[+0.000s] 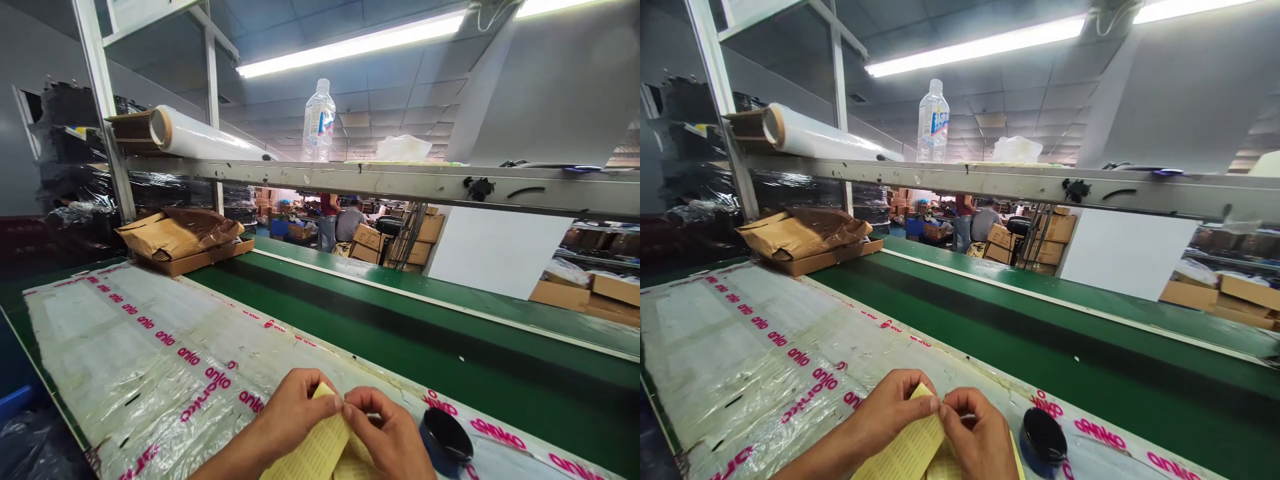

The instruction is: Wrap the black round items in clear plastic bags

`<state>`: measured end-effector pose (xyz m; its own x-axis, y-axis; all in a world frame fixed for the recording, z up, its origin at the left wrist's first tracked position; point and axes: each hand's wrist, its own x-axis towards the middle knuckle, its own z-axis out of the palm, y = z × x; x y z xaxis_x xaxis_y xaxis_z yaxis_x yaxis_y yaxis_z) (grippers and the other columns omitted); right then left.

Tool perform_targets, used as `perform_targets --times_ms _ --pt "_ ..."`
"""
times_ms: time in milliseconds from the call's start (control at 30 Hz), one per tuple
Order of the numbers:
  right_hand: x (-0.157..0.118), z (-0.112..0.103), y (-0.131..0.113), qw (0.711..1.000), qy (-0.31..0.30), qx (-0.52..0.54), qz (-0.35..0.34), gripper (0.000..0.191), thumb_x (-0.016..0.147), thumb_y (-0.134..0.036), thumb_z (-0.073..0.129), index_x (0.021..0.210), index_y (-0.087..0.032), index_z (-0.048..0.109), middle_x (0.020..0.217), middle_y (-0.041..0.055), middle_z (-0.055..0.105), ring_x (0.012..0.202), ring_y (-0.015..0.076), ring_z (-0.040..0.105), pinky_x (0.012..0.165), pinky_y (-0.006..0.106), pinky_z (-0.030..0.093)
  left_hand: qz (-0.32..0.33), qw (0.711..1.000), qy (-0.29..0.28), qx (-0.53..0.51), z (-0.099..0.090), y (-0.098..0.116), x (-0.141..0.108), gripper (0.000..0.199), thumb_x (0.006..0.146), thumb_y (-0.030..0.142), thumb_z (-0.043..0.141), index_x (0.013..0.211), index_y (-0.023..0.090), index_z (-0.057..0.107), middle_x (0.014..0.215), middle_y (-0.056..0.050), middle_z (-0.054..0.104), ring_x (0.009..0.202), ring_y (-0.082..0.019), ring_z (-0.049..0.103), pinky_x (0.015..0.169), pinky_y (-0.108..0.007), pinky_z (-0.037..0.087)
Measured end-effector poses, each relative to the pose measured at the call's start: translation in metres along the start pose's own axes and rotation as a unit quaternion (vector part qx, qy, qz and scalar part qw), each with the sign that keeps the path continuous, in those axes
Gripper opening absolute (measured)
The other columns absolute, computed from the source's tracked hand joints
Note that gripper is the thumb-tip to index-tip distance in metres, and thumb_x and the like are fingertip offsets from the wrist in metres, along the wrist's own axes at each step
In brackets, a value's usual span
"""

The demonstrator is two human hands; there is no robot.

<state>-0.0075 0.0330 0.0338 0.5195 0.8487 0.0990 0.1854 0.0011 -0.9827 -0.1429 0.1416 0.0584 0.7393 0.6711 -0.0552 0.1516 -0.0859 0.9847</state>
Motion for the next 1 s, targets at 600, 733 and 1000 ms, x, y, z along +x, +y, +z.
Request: perform_targets --times_ms 600,733,1000 --pt "-0.023 -0.052 -0.014 0.987 0.118 0.081 0.072 0.044 0.062 -0.063 0.085 0.075 -0.021 0.079 0.066 0.0002 0.064 0.059 0.0148 0.047 0.054 0.024 0.04 0.094 0.92 0.071 0.373 -0.003 -0.007 0.014 0.034 0.086 0.029 0.062 0.119 0.022 0.064 0.103 -0.007 0.072 0.102 -0.03 0.066 0.09 -0.046 0.048" --pt "-0.028 -0.09 -0.015 0.979 0.175 0.083 0.07 0.046 0.064 -0.062 0.086 0.084 -0.021 0.082 0.078 0.0015 0.072 0.067 0.0167 0.052 0.061 0.025 0.043 0.234 0.858 0.07 0.453 0.004 -0.004 0.019 0.037 0.086 0.02 0.065 0.122 0.02 0.062 0.142 -0.014 0.058 0.132 -0.034 0.053 0.109 -0.055 0.044" --pt "-0.039 -0.152 0.016 0.968 0.199 0.109 0.104 0.057 0.071 -0.071 0.079 0.101 -0.023 0.081 0.125 0.0085 0.073 0.131 0.0354 0.052 0.106 0.046 0.045 0.247 0.894 -0.184 0.325 0.069 0.032 0.036 0.064 0.083 0.017 0.067 0.143 0.023 0.046 0.154 -0.012 0.047 0.142 -0.03 0.044 0.115 -0.051 0.041"
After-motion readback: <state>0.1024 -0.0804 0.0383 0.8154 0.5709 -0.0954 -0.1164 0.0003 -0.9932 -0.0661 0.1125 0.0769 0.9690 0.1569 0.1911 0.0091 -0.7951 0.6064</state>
